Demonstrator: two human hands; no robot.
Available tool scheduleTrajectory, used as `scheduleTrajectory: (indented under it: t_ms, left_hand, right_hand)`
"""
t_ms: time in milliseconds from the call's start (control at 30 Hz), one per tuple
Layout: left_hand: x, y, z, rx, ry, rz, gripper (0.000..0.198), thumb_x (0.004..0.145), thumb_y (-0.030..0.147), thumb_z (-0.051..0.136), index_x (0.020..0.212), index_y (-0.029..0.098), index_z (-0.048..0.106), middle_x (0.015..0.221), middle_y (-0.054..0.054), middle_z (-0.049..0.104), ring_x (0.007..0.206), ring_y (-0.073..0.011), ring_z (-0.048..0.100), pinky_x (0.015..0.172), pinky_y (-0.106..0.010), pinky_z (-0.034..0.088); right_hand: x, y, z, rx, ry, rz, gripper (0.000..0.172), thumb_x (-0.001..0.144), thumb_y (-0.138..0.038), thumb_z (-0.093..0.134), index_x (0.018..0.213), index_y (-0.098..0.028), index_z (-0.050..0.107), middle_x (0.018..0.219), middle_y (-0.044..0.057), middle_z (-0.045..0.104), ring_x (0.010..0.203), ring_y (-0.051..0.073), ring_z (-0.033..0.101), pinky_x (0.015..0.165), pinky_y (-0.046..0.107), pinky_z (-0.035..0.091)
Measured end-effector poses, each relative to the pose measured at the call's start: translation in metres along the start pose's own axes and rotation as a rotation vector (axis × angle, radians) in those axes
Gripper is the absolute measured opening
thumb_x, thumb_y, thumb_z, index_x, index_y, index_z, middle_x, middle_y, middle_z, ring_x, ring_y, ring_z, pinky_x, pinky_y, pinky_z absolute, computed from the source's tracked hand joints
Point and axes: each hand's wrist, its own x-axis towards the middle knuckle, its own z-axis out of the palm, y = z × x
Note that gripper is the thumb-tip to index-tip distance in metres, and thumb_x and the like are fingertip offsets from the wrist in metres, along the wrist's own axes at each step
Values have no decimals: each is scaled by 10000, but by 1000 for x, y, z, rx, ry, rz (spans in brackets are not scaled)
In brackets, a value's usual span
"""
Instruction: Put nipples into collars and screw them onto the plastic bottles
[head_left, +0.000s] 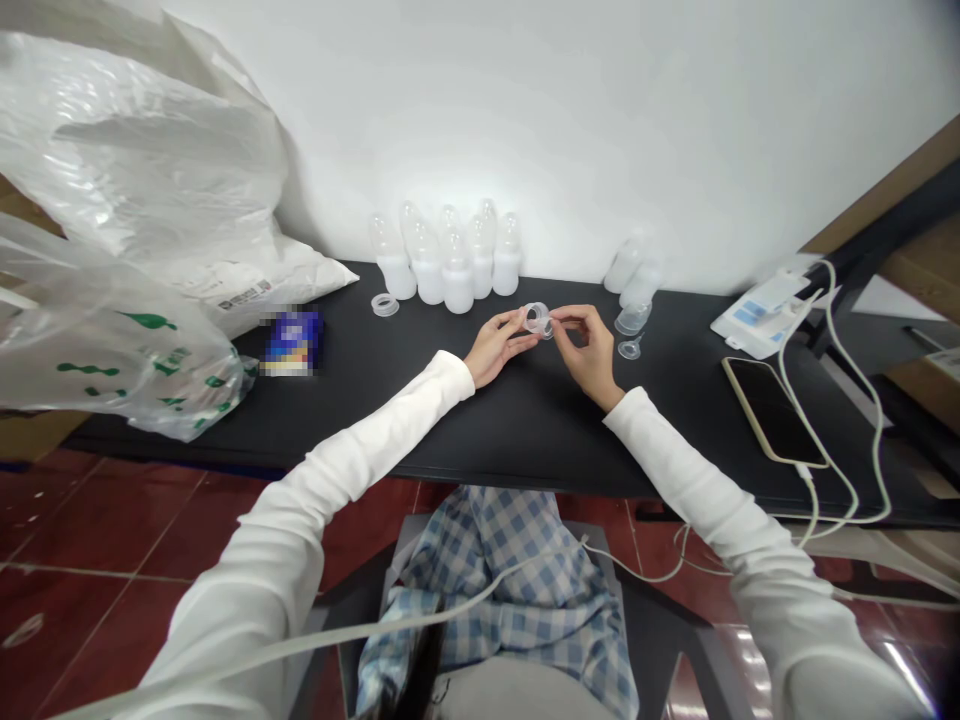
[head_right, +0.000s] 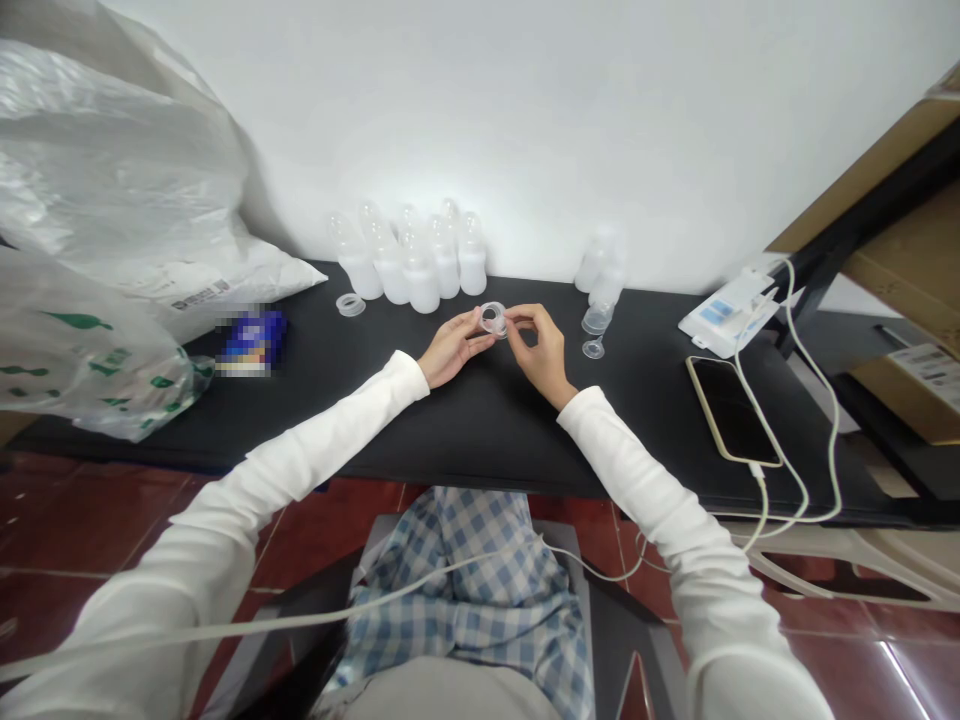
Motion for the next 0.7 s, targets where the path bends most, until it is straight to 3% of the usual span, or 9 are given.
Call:
scheduleTrajectory:
  t_ms: [167, 400, 700]
  left_hand:
    - [-3, 0, 0, 21, -27, -9, 278, 919, 410, 717, 1012, 149, 732, 1061, -104, 783, 1045, -200, 738, 1088, -385, 523]
    - [-5, -1, 3, 23, -45, -54, 252, 896, 383, 750, 927, 140, 689, 951, -88, 787, 937, -186, 760, 1079, -390, 533]
    - [-10, 0, 8, 35, -79, -46, 241, 900, 347, 744, 835, 169, 596, 896, -45, 774, 933, -174, 760, 1071, -410, 536]
  right_hand:
    - [1, 0, -2, -88, -10, 33, 155, 954, -377, 622, 999, -229, 634, 1000, 44, 724, 865, 170, 683, 779, 352, 586]
    - [0, -2, -1, -275, 4, -10, 116, 960, -366, 623, 965, -251, 632, 902, 26, 677, 787, 176, 559, 756, 358, 524]
    - [0, 11, 2, -240, 20, 70, 244, 913, -388, 667, 1082, -233, 583, 1004, 40, 612, 819, 164, 548, 715, 331, 498]
